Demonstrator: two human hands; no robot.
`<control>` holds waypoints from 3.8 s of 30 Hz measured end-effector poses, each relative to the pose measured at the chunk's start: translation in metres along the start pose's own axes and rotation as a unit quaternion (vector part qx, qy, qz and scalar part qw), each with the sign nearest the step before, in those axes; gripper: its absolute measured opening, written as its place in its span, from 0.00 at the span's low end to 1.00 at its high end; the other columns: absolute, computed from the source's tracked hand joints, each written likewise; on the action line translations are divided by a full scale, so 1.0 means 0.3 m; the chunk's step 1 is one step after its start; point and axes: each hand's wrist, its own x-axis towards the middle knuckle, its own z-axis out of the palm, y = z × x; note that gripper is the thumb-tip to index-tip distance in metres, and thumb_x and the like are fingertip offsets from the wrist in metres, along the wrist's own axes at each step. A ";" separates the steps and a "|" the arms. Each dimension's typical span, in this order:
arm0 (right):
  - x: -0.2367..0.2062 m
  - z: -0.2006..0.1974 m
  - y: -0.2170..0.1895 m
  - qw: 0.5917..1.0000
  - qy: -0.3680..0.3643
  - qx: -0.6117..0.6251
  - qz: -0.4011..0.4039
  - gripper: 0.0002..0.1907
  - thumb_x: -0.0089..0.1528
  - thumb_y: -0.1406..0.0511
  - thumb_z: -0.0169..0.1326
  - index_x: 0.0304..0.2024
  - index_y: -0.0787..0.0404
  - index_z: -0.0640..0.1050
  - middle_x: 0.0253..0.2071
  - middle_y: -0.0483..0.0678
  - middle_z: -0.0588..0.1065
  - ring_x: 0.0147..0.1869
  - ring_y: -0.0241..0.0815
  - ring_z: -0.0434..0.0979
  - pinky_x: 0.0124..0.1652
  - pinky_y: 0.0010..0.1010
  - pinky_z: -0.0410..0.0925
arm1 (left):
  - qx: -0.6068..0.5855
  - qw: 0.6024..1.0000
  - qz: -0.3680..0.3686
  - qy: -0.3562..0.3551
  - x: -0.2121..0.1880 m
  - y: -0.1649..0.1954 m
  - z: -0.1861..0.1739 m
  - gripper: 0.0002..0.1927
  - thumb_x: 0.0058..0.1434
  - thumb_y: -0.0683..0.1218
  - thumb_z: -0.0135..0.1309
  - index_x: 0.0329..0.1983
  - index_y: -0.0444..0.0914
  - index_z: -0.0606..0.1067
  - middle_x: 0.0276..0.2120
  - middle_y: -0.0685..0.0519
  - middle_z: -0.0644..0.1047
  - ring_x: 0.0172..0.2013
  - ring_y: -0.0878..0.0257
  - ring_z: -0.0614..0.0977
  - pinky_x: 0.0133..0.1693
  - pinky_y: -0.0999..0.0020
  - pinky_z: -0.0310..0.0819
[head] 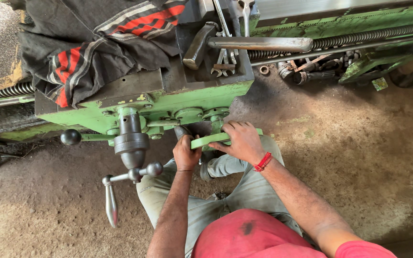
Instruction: The person sits on the floor and operates a green metal lathe by turning a handwheel with both hands. The person adjusts the handwheel repeatedly to control the machine's movement.
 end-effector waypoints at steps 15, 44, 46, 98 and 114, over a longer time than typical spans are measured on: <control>0.000 0.012 0.002 1.000 -0.004 -0.008 -0.003 0.34 0.54 0.37 0.61 0.37 0.61 0.79 0.35 0.50 0.78 0.40 0.52 0.79 0.42 0.43 0.69 | 0.000 1.000 -0.010 -0.007 -0.007 -0.014 0.005 0.15 0.62 0.47 0.63 0.30 0.37 0.69 0.26 0.45 0.75 0.28 0.42 0.78 0.29 0.51 0.71; 0.003 0.014 -0.010 1.000 -0.015 -0.018 -0.002 0.34 0.54 0.37 0.61 0.36 0.60 0.79 0.35 0.49 0.78 0.41 0.50 0.79 0.42 0.42 0.67 | 0.000 1.000 -0.025 -0.007 -0.014 -0.018 0.006 0.15 0.62 0.47 0.63 0.30 0.37 0.69 0.27 0.44 0.75 0.28 0.41 0.78 0.29 0.51 0.71; 0.006 0.014 -0.011 1.000 -0.010 -0.018 -0.006 0.34 0.54 0.37 0.60 0.36 0.60 0.79 0.36 0.49 0.78 0.41 0.50 0.79 0.42 0.42 0.67 | 0.000 1.000 -0.027 -0.006 -0.012 -0.018 0.008 0.15 0.62 0.47 0.63 0.30 0.37 0.69 0.27 0.44 0.75 0.28 0.41 0.78 0.29 0.51 0.71; 0.051 -0.010 -0.063 0.992 -0.118 -0.025 0.040 0.33 0.56 0.38 0.59 0.39 0.61 0.80 0.36 0.53 0.77 0.42 0.56 0.79 0.42 0.49 0.67 | 0.045 0.979 0.030 -0.196 0.097 0.138 -0.114 0.23 0.46 0.42 0.63 0.47 0.35 0.73 0.43 0.43 0.78 0.46 0.41 0.79 0.45 0.48 0.74; 0.040 -0.014 -0.057 0.993 -0.118 -0.027 0.007 0.32 0.65 0.42 0.49 0.62 0.54 0.72 0.45 0.58 0.75 0.43 0.60 0.78 0.42 0.51 0.67 | 0.072 0.981 -0.041 -0.174 0.088 0.292 -0.131 0.37 0.46 0.53 0.66 0.57 0.35 0.69 0.59 0.39 0.68 0.60 0.37 0.68 0.57 0.40 0.64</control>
